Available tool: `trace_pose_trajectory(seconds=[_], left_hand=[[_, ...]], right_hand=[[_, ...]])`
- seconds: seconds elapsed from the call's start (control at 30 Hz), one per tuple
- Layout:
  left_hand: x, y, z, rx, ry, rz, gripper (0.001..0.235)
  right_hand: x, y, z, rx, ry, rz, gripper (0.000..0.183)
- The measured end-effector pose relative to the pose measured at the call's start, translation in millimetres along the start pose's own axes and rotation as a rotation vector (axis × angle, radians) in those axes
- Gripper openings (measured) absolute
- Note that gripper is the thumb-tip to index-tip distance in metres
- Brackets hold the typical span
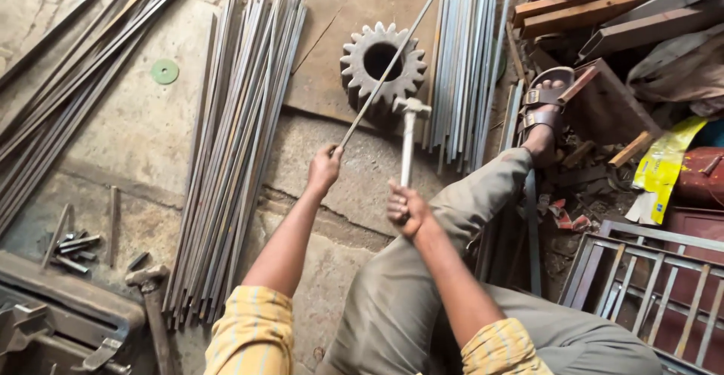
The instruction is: The person strikes a long metal rod with a hammer against a large metal gear on the floor, turning and moving the rod between strikes to straighten it.
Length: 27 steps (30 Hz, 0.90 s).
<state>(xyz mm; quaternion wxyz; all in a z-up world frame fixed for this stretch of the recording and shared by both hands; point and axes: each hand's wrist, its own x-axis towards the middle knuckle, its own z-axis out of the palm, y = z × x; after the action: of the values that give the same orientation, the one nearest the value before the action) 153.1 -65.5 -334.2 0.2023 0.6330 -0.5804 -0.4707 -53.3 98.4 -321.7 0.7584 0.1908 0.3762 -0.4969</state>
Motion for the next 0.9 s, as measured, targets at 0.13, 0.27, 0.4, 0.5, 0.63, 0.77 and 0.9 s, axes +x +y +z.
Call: trace_pose_trajectory(seconds=[0.13,0.27,0.4,0.5,0.63,0.77,0.9], left_hand=[[35.5,52.6,50.6,0.077,0.026,-0.037,0.034],[66.5,98.3,114.8,0.003,-0.049,-0.003,0.041],[72.9,137.2,169.3,-0.057,-0.191,0.024,0.058],[66.2,149.8,195.7,-0.014,-0.298,-0.026,0.066],[49.1,114.4,228.8,-0.044,-0.57,-0.154,0.071],[54.0,62.9,245.5,0.007,-0.525,0.171,0.063],[58.1,44.4,219.9,-0.165,-0.536,0.308,0.054]], right_hand=[[26.6,13.6,-39.5,0.058,-0.028,0.155,0.025],[53.1,39.5,-50.9,-0.073,0.19,0.234,0.021],[10.5,49.1,2.5,-0.402,0.252,0.017,0.008],[-50.5,42.7,45.1,-0.343,0.149,-0.131,0.034],[-29.8,33.4,38.1,-0.527,0.172,-0.092,0.033],[32.2,39.7,-31.1,-0.574,0.316,0.101,0.038],[59.5,47.2,-51.4,-0.336,0.252,0.081,0.023]])
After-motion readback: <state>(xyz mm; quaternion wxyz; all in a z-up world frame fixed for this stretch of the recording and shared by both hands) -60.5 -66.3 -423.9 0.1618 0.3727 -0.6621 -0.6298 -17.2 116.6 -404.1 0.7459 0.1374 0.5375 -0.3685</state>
